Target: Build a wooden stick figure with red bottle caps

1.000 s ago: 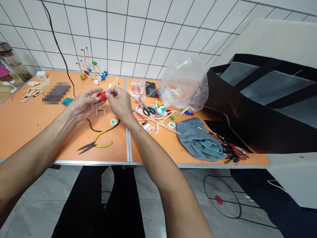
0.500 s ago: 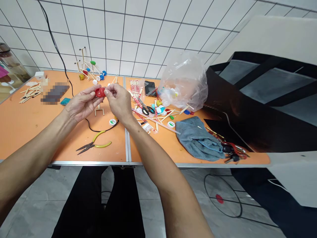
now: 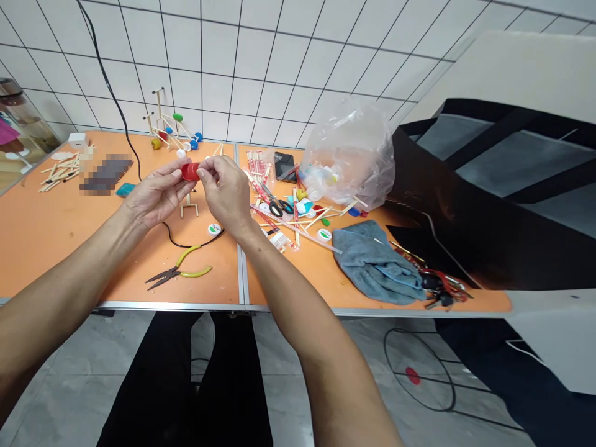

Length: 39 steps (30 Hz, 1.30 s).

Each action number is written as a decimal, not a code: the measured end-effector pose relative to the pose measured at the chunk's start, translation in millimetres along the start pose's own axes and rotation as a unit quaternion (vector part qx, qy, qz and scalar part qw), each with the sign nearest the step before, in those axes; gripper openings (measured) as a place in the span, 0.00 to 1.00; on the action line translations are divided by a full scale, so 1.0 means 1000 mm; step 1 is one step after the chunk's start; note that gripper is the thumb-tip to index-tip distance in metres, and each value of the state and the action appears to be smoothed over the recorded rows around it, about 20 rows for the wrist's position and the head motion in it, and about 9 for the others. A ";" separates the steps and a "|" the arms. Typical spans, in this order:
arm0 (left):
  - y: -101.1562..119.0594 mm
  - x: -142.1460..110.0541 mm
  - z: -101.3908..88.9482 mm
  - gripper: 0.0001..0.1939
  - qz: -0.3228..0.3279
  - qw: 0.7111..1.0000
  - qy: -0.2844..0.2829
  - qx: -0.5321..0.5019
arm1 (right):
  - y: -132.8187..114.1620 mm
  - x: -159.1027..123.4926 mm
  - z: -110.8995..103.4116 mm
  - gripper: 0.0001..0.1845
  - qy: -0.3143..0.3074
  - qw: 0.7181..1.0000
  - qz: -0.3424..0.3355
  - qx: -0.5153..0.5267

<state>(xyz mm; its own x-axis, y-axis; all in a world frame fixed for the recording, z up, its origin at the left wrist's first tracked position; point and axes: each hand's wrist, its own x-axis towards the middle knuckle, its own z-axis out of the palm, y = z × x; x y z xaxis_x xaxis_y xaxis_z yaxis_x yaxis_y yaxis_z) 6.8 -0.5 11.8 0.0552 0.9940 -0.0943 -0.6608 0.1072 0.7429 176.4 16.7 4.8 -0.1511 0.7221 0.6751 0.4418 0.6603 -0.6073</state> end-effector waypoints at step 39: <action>-0.013 0.003 -0.001 0.07 0.038 0.999 0.006 0.038 | 0.015 -0.002 0.004 0.10 0.058 0.993 -0.096 -0.040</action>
<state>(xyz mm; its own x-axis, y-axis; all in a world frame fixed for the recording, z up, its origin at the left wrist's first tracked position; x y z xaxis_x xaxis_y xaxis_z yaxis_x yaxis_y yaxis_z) 14.8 1.5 1.8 -0.0031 0.9990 -0.0435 -0.6039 0.0328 0.7964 179.4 26.4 -7.4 -0.1389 0.5522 0.8221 0.4833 0.7623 -0.4304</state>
